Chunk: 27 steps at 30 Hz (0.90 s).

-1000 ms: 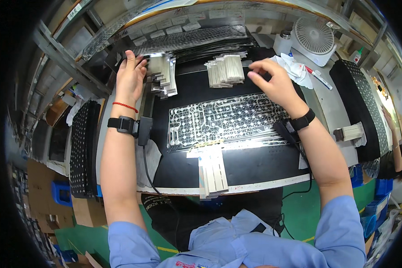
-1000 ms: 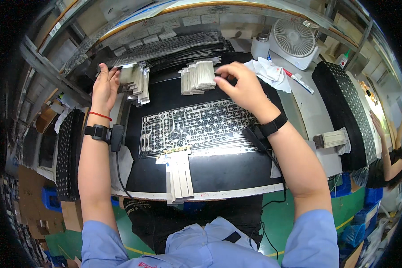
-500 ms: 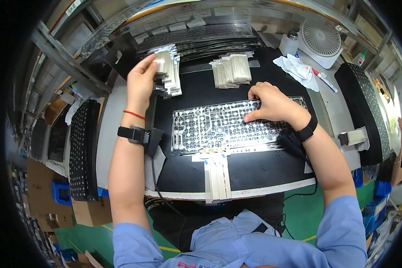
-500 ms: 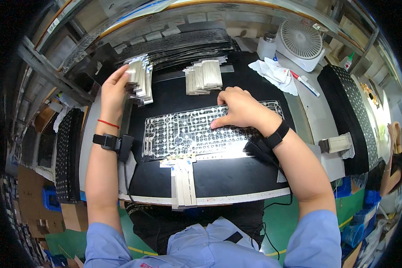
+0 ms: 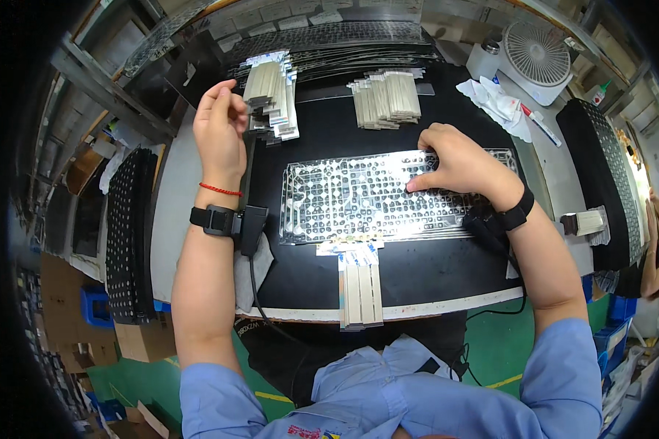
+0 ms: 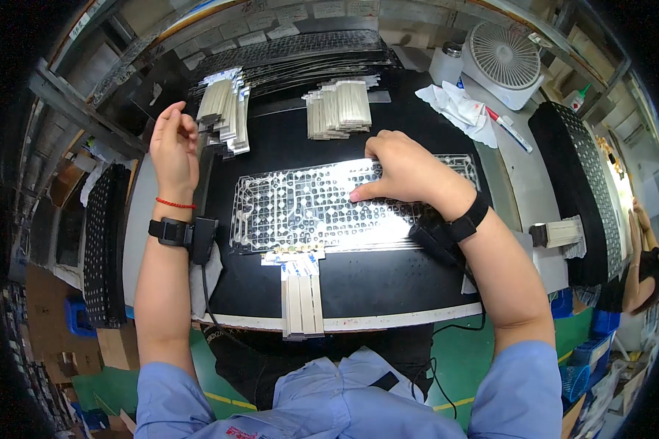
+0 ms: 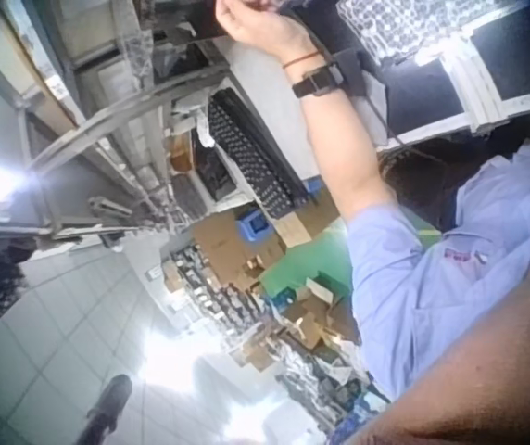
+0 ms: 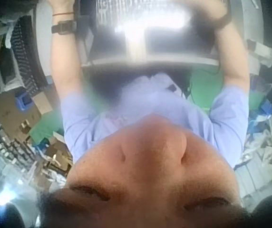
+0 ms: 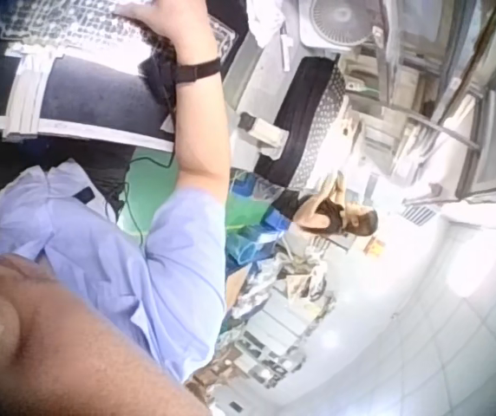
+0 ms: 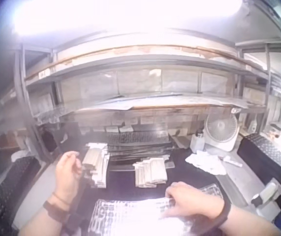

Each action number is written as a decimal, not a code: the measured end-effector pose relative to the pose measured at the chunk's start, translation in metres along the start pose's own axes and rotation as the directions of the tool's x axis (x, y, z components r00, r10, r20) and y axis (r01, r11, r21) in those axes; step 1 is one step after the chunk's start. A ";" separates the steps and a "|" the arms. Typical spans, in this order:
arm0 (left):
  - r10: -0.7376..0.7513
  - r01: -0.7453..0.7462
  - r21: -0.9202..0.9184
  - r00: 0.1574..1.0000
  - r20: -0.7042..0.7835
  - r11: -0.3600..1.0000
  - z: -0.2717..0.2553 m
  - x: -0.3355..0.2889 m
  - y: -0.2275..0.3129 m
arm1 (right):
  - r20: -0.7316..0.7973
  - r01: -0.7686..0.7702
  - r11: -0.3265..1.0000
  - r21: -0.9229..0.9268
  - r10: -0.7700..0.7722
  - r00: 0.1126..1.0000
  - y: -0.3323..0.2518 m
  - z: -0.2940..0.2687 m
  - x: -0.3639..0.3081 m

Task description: The recorder is sorting and stacking flexible keyboard membrane components on a workstation.

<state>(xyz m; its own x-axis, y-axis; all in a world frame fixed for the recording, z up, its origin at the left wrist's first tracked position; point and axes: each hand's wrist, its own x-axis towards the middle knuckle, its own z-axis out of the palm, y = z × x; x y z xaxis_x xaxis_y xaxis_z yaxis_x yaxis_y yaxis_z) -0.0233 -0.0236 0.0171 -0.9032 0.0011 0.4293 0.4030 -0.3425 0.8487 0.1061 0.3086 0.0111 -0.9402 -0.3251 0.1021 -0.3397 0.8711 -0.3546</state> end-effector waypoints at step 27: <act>-0.428 0.497 0.077 0.646 0.632 0.864 0.023 -0.029 -0.007 | -0.055 -0.051 0.925 0.377 0.077 0.995 0.029 0.000 0.005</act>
<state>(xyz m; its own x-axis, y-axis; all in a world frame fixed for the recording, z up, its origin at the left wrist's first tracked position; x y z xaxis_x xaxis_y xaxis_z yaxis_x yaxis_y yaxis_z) 0.0036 0.0006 0.0065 -0.6625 0.7410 0.1097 -0.0888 -0.2231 0.9708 0.0914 0.3320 0.0010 -0.9636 -0.2360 0.1258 -0.2566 0.6833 -0.6836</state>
